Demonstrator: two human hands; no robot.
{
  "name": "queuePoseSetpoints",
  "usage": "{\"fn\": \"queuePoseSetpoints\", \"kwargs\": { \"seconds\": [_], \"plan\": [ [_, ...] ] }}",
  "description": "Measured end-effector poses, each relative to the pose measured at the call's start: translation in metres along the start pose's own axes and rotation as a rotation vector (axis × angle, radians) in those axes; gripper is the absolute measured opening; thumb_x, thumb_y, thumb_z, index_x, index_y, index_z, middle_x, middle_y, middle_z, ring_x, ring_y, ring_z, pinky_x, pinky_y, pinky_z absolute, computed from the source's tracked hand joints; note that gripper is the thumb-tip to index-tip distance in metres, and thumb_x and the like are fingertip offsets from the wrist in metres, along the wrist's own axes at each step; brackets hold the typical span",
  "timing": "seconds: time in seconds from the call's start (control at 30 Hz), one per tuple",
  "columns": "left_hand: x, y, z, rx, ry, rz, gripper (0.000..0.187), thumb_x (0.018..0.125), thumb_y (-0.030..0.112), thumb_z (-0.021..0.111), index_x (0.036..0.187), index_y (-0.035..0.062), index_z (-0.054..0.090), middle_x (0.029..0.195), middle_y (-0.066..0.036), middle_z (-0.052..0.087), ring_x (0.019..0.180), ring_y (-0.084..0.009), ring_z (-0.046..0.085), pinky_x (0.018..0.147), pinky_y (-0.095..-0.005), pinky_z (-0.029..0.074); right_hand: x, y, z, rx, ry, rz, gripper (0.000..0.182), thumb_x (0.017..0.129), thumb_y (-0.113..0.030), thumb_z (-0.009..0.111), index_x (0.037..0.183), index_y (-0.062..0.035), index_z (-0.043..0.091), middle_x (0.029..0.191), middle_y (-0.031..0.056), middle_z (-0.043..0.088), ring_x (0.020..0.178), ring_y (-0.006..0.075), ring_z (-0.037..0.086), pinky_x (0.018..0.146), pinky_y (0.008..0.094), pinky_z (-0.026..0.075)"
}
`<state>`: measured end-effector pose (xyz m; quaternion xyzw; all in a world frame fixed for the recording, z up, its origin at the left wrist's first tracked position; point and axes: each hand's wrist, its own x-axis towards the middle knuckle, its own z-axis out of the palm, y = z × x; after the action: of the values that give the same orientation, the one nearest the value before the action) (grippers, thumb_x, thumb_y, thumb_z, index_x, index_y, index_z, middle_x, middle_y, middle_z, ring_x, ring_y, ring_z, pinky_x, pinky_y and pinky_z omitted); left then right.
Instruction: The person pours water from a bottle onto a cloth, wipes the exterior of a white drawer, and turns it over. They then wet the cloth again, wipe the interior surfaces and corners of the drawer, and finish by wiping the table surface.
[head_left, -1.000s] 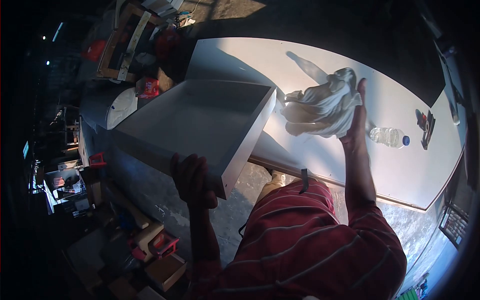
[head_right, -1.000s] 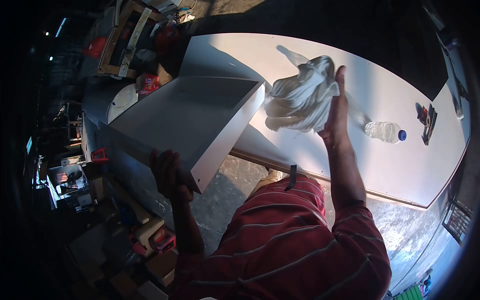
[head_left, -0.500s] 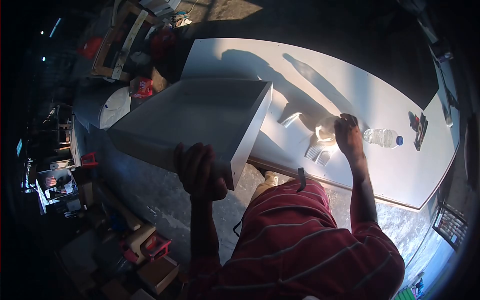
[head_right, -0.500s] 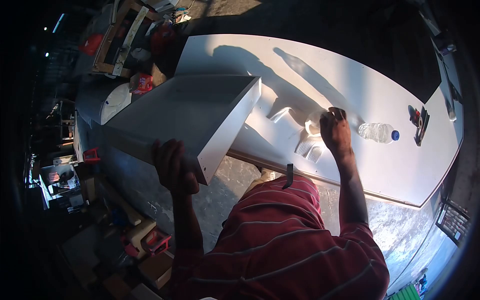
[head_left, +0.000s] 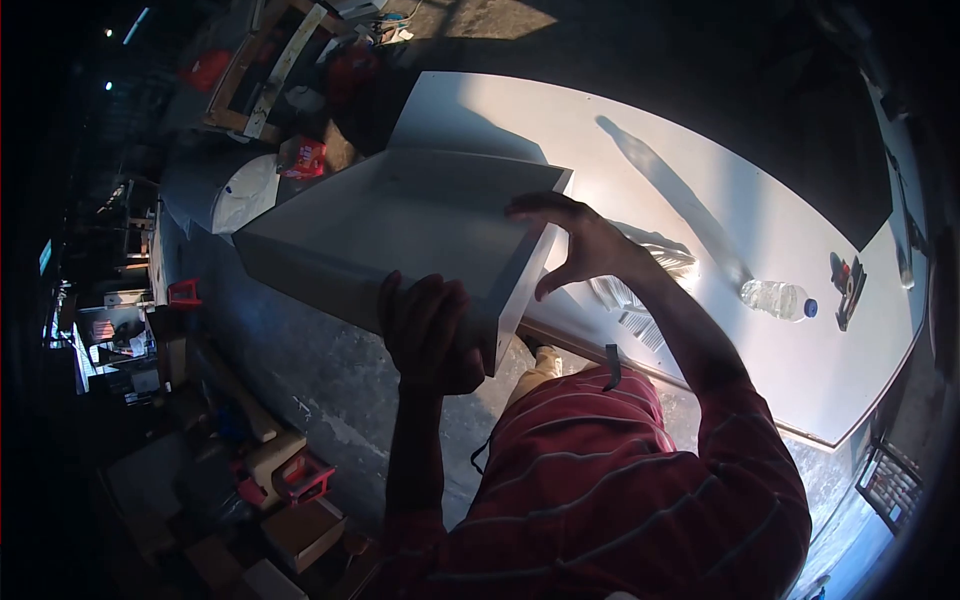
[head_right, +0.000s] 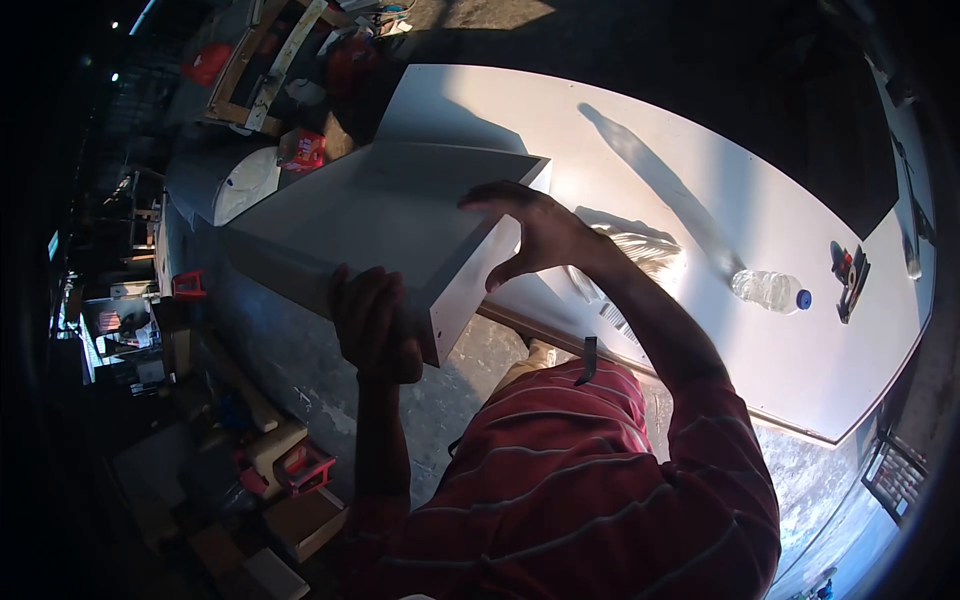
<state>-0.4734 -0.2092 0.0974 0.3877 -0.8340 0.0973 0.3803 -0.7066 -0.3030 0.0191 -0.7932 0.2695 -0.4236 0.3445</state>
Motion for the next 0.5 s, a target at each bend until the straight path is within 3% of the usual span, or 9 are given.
{"fn": "queuePoseSetpoints", "kwargs": {
  "seconds": [0.03,0.07,0.13,0.17,0.4,0.5],
  "plan": [
    [0.0,0.001,0.0,-0.01,-0.006,-0.003,0.042,0.082,0.032,0.043,0.103,0.0019,0.064,0.106,-0.013,0.063,0.101,-0.0303,0.061,0.1,-0.058,0.035,0.006,-0.003,0.004,0.193,-0.054,-0.056,0.076,0.054,-0.044,0.087,0.114,-0.0059,0.059,0.111,0.014,0.06,0.098,0.0282,0.06,0.087,0.0405,0.05],
    [0.0,0.002,0.0,0.0,-0.004,-0.008,0.042,0.082,0.032,0.043,0.103,0.0019,0.064,0.106,-0.013,0.063,0.101,-0.0303,0.061,0.1,-0.058,0.035,0.009,-0.002,0.008,0.199,-0.061,-0.063,0.076,0.054,-0.044,0.087,0.114,-0.0059,0.059,0.111,0.014,0.06,0.098,0.0282,0.06,0.087,0.0405,0.05],
    [0.002,0.002,0.001,-0.015,0.008,-0.013,0.04,0.081,0.031,0.044,0.105,0.0039,0.063,0.105,-0.012,0.063,0.1,-0.0298,0.061,0.101,-0.058,0.034,0.011,0.002,0.021,0.108,-0.138,-0.147,0.066,0.05,-0.046,0.088,0.097,-0.0058,0.066,0.091,0.0111,0.065,0.083,0.0292,0.063,0.075,0.0369,0.051],
    [0.004,0.001,0.0,-0.005,0.013,-0.016,0.04,0.081,0.031,0.044,0.105,0.0039,0.063,0.105,-0.012,0.063,0.1,-0.0298,0.061,0.101,-0.058,0.034,0.012,0.003,0.027,0.137,-0.019,-0.203,0.061,0.046,-0.047,0.089,0.084,-0.0052,0.067,0.078,0.0089,0.064,0.073,0.0284,0.063,0.064,0.0337,0.049],
    [0.021,-0.01,-0.007,-0.033,-0.027,0.005,0.041,0.082,0.031,0.044,0.106,0.0045,0.062,0.107,-0.012,0.061,0.101,-0.0295,0.06,0.102,-0.0573,0.034,0.03,0.004,0.025,0.111,-0.007,-0.3,0.059,0.046,-0.046,0.09,0.08,-0.0045,0.064,0.072,0.0085,0.062,0.063,0.0276,0.062,0.057,0.0343,0.048],
    [0.033,-0.021,-0.012,-0.036,-0.051,0.016,0.042,0.083,0.032,0.042,0.107,0.0044,0.062,0.108,-0.013,0.061,0.103,-0.0309,0.059,0.102,-0.0566,0.034,0.037,0.01,0.03,0.167,-0.079,-0.155,0.057,0.045,-0.045,0.09,0.073,-0.004,0.062,0.07,0.0088,0.062,0.063,0.0274,0.064,0.056,0.0352,0.048]
  ]
}}
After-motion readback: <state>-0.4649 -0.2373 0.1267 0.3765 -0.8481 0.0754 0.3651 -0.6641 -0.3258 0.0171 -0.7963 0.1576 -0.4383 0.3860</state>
